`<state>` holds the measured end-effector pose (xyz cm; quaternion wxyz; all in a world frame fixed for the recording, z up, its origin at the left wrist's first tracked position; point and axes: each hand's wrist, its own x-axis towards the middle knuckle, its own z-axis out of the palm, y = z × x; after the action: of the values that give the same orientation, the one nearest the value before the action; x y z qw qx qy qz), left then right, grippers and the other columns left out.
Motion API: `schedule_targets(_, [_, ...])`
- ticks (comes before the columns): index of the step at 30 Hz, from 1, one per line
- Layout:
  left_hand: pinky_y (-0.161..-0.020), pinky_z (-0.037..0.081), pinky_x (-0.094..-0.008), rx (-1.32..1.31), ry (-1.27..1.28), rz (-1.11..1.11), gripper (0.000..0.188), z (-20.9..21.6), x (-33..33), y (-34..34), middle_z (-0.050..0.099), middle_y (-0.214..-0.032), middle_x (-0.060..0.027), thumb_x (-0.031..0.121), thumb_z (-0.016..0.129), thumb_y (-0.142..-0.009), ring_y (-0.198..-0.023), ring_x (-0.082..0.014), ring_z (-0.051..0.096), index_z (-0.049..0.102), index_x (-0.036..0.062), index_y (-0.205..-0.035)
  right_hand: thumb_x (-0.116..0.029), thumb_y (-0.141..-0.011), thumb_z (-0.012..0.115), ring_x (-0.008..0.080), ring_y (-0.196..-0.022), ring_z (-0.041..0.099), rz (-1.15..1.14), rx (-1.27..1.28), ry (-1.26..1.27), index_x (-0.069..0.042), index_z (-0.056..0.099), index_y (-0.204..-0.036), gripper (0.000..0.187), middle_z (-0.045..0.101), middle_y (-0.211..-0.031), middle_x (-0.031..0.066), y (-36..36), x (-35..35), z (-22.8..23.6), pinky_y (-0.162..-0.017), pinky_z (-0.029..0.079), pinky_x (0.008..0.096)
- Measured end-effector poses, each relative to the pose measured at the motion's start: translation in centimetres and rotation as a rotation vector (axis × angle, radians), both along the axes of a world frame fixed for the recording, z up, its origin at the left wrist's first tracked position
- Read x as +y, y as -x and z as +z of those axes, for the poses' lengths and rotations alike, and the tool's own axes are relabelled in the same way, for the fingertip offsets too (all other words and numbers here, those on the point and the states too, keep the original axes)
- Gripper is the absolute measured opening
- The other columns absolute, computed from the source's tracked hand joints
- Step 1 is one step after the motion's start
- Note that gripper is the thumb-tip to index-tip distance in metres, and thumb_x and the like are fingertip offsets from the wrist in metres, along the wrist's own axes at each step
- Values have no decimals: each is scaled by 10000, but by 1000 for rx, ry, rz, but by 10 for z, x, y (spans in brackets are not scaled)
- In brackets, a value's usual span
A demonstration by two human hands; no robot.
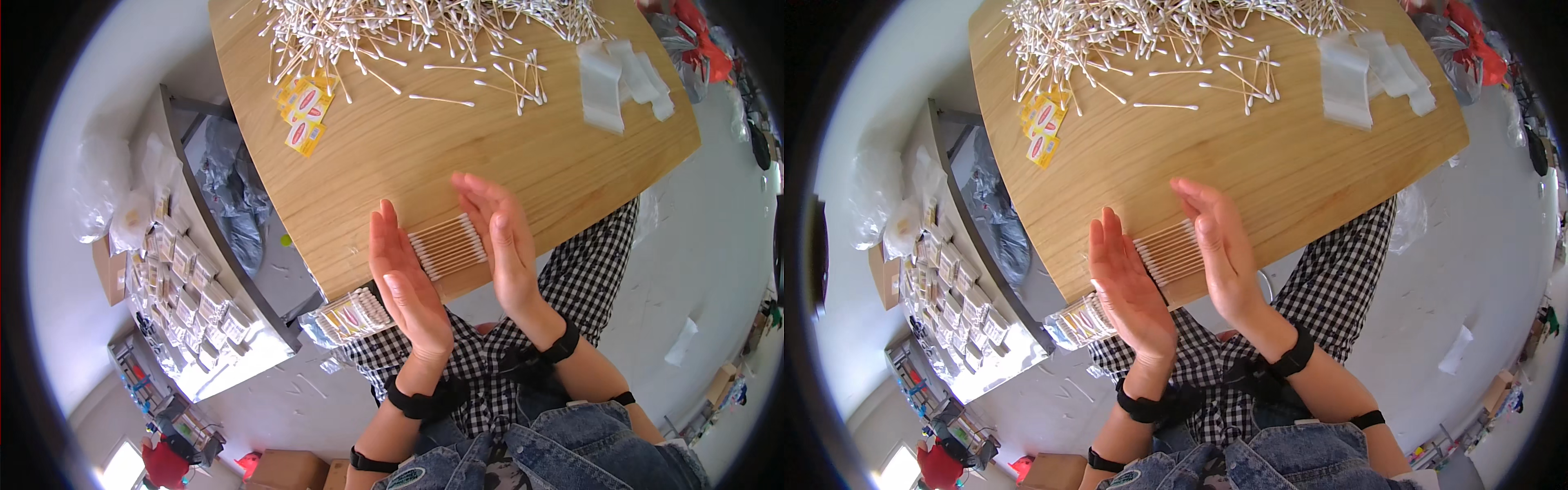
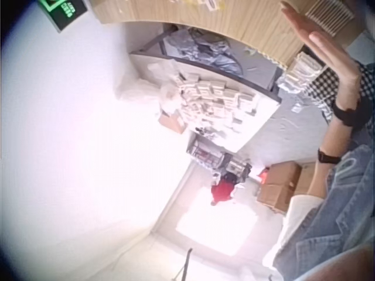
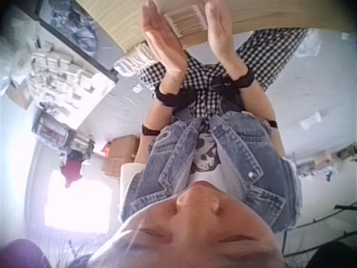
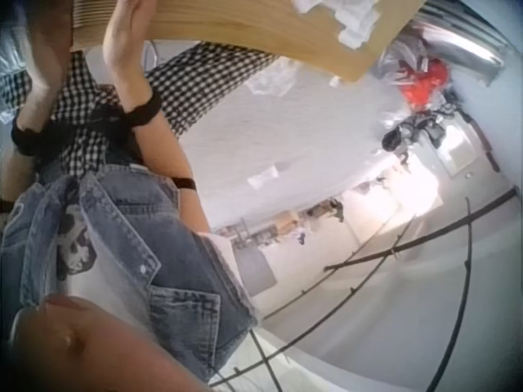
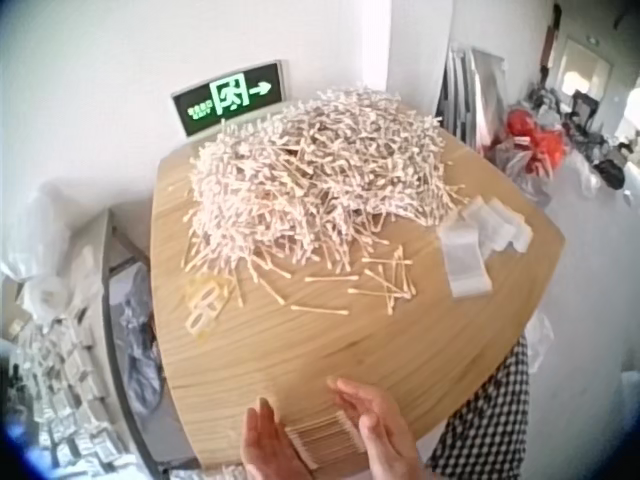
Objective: Sorting a large pile of cotton swabs and placing them into a small plastic bag.
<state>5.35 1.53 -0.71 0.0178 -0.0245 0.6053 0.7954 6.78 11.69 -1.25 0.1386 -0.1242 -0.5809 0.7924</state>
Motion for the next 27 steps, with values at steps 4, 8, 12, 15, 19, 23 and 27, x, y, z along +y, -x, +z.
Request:
schedule_targets(4, [-1196, 116, -403, -34, -75, 5, 746, 0, -10, 5, 225, -1565, -213, 511, 341, -1017, -1469, -295, 188, 191, -38, -1499, -290, -1041, 421, 294, -1377, 374, -31, -74, -416, 28, 413, -1378, 463, 426, -1440, 183, 10, 7, 5, -1154, 272, 429])
schedule_targets(8, [-1196, 156, -387, -38, -45, 2, 678, -1, -2, 0, 271, -1559, -171, 509, 326, -1022, -1451, -263, 238, 254, 36, -1503, -206, -972, 507, 322, -1413, 323, 15, -163, -1293, 8, 437, -1383, 468, 396, -1481, 167, 28, -3, -9, -1166, 247, 465])
schedule_targets(12, [-1195, 153, -386, 27, -67, 35, 666, -3, 9, -3, 284, -1545, -191, 480, 310, -1036, -1447, -276, 242, 257, -9, -1485, -177, -925, 498, 298, -1443, 281, 112, -191, -1560, -10, 425, -1413, 521, 368, -1513, 157, 31, -9, -11, -1178, 228, 461])
schedule_targets(15, [-1195, 154, -387, 4, -59, 42, 658, -3, 9, -3, 288, -1543, -186, 473, 313, -1038, -1444, -273, 249, 267, -13, -1479, -175, -909, 480, 288, -1450, 270, 172, -105, -1512, -17, 424, -1422, 539, 355, -1525, 152, 32, -10, -14, -1183, 224, 450])
schedule_targets(19, [-1194, 164, -392, -18, -97, 33, 647, -4, 8, -3, 293, -1541, -185, 470, 314, -1039, -1439, -273, 259, 288, -14, -1467, -163, -915, 475, 280, -1449, 273, 200, -83, -1504, -17, 435, -1413, 521, 363, -1521, 149, 33, -10, -13, -1183, 225, 440])
schedule_targets(23, [-1188, 184, -390, -55, -194, 59, 620, -3, 6, -2, 308, -1535, -178, 453, 311, -1044, -1428, -264, 284, 307, -5, -1462, -137, -906, 484, 282, -1441, 290, 189, -67, -1578, -17, 444, -1406, 516, 375, -1511, 149, 34, -11, -12, -1178, 242, 443])
schedule_targets(27, [-1181, 218, -393, -64, -228, 128, 576, -4, -8, -1, 348, -1516, -172, 410, 314, -1051, -1422, -266, 296, 313, 6, -1462, -97, -894, 482, 285, -1431, 309, 197, -38, -1561, -19, 450, -1399, 512, 395, -1498, 143, 35, -7, -16, -1171, 259, 448])
